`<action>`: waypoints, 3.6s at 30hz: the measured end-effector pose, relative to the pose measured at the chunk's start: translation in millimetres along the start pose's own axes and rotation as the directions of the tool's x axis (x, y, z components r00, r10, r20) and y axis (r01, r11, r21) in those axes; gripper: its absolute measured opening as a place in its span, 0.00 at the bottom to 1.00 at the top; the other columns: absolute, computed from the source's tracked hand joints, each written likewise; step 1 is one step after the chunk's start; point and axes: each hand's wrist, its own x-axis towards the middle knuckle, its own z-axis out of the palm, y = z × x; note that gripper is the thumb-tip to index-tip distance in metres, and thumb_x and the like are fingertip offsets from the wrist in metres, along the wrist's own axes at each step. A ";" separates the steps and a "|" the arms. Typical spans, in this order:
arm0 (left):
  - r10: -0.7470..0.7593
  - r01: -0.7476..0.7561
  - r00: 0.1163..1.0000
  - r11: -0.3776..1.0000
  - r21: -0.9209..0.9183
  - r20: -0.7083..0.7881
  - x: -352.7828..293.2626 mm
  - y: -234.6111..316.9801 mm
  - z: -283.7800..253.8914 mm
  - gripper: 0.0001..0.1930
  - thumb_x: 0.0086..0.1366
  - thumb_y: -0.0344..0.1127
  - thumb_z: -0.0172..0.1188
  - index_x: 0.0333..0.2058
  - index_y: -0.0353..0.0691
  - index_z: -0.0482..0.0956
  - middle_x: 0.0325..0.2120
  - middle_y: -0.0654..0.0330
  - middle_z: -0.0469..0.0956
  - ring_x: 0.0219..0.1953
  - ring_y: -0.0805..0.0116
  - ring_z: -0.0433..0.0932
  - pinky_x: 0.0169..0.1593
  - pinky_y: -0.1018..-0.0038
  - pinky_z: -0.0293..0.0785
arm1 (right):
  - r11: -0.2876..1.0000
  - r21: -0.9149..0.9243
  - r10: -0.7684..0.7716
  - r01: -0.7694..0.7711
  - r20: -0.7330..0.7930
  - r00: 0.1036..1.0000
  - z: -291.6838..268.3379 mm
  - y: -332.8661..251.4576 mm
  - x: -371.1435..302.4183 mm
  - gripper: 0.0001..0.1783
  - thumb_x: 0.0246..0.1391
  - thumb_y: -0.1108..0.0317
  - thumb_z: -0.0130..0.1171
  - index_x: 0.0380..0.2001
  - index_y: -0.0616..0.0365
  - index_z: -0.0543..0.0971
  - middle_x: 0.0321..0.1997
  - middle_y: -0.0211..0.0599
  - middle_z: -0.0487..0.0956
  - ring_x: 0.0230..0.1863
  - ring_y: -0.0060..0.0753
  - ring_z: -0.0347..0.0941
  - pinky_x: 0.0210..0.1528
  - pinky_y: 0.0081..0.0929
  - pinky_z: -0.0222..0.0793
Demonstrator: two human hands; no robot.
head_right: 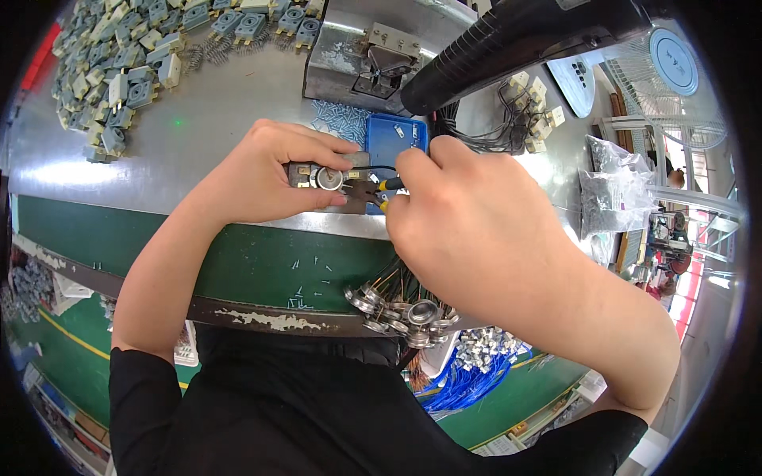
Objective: The recorder is assembling small electronic or mechanical components, attaching wires and using an electric screwdriver.
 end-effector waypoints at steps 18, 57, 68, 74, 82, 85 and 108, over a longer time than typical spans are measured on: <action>0.010 -0.010 1.000 1.000 -0.017 -0.004 0.1 -1.1 0.3 0.19 0.49 0.32 0.83 0.41 0.37 0.91 0.48 0.49 0.89 0.50 0.54 0.89 0.58 0.63 0.82 | 0.997 -0.077 -0.013 0.010 -0.044 0.999 7.9 -0.6 -2.8 0.06 0.37 0.69 0.64 0.17 0.59 0.78 0.28 0.34 0.72 0.33 0.33 0.74 0.25 0.29 0.75; -0.027 0.027 0.999 1.000 -0.006 0.022 1.6 3.6 -0.1 0.19 0.49 0.28 0.82 0.41 0.35 0.90 0.51 0.50 0.88 0.51 0.54 0.88 0.57 0.64 0.82 | 0.992 -0.009 0.124 -0.124 0.035 0.992 4.4 -21.9 -5.5 0.07 0.36 0.68 0.66 0.22 0.59 0.86 0.30 0.40 0.78 0.33 0.38 0.79 0.31 0.31 0.79; -0.047 0.047 0.998 0.999 0.003 0.035 3.3 6.8 -1.8 0.18 0.49 0.27 0.81 0.42 0.35 0.90 0.50 0.49 0.88 0.51 0.55 0.88 0.57 0.65 0.82 | 0.898 -0.387 -0.214 0.210 0.034 0.976 9.5 -5.8 -10.3 0.08 0.39 0.68 0.67 0.24 0.61 0.82 0.36 0.34 0.77 0.33 0.32 0.73 0.31 0.29 0.74; -0.038 0.038 0.999 0.999 -0.009 0.027 1.4 2.7 0.1 0.19 0.50 0.28 0.82 0.42 0.35 0.90 0.51 0.49 0.88 0.51 0.55 0.88 0.57 0.65 0.82 | 0.994 0.024 0.106 -0.106 0.020 0.994 9.1 -11.2 -6.1 0.08 0.47 0.67 0.69 0.23 0.58 0.81 0.34 0.35 0.76 0.33 0.39 0.77 0.33 0.36 0.78; -0.037 0.037 0.998 0.999 -0.006 0.047 4.0 5.2 -3.0 0.18 0.50 0.29 0.81 0.42 0.35 0.91 0.51 0.49 0.88 0.51 0.54 0.88 0.57 0.64 0.82 | 0.914 -0.347 -0.192 0.209 0.082 0.978 3.5 10.0 -7.1 0.08 0.41 0.69 0.67 0.23 0.56 0.77 0.36 0.32 0.74 0.37 0.32 0.74 0.31 0.29 0.75; -0.006 0.006 0.999 1.000 -0.005 0.039 2.3 3.8 -3.2 0.18 0.50 0.29 0.81 0.42 0.36 0.91 0.51 0.49 0.88 0.51 0.55 0.88 0.57 0.65 0.82 | 0.997 0.077 0.009 -0.018 0.112 0.994 -6.8 21.6 -16.2 0.11 0.47 0.69 0.70 0.30 0.59 0.77 0.37 0.38 0.78 0.40 0.45 0.78 0.40 0.40 0.76; -0.046 0.047 0.999 0.999 -0.025 0.020 2.6 1.9 -0.9 0.19 0.48 0.27 0.81 0.41 0.34 0.90 0.50 0.49 0.88 0.50 0.57 0.89 0.53 0.68 0.83 | 0.277 0.851 0.399 -0.446 0.321 0.859 57.4 10.8 -21.9 0.13 0.65 0.69 0.62 0.46 0.69 0.79 0.32 0.52 0.82 0.26 0.47 0.79 0.34 0.36 0.75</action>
